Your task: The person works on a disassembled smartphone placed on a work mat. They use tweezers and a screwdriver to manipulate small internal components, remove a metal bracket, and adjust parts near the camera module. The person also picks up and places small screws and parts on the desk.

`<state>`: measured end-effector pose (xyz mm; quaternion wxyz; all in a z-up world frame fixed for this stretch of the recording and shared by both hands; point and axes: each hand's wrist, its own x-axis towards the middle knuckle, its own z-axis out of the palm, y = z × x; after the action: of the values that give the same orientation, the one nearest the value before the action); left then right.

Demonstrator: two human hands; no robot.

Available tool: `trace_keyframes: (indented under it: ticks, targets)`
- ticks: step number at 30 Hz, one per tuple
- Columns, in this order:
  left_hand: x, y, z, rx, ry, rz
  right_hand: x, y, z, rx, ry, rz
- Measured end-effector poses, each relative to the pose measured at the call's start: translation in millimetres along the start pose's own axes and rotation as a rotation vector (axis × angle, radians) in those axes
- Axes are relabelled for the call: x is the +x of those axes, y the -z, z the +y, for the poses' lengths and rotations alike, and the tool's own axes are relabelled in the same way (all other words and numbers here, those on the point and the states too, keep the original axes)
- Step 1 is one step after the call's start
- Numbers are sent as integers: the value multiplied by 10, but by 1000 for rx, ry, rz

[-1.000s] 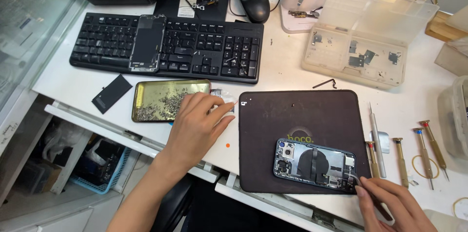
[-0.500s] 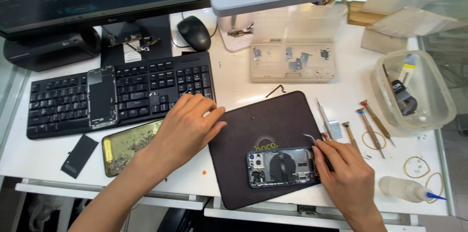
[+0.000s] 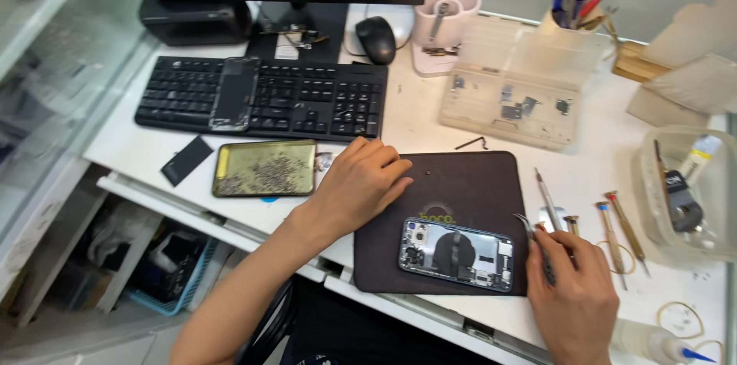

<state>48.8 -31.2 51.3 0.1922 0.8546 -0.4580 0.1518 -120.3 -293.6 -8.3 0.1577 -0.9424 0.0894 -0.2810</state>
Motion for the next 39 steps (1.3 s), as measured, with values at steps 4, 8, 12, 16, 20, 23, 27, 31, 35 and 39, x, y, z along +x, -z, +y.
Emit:
trace_keyframes:
  ticks: [4,8,12,16,20,23,27,31,35,39]
  targets:
    - [-326,161,-38,25,90,63,-162,-119,106,-22,-5,50]
    - [-557,451,-367,108,200,122,-274,-264,299,15,40,84]
    - [-798,747,-636,160,342,220,-275,-417,517,41,75,37]
    - [-912,886,-763,133,428,231,-384,-527,697,68,76,5]
    - [-1009,960,-804,141,386,186,-453,-683,1073,17,132,-29]
    - [-1128,1015,-814,98,431,139,-616,-941,1469,-45,155,-18]
    - [-1320,1199,-891,4,437,-37,-855,-1298,1917,16,121,-15]
    - [-1281,1157,-970,10,431,-170,-890,-1254,1950,21,157,-9]
    - [-1060,962,-946,-21,265,-190,-659,-927,1491,-95,101,-61]
    - [-834,764,-856,-57,199,-277,-476,-541,788,3,41,29]
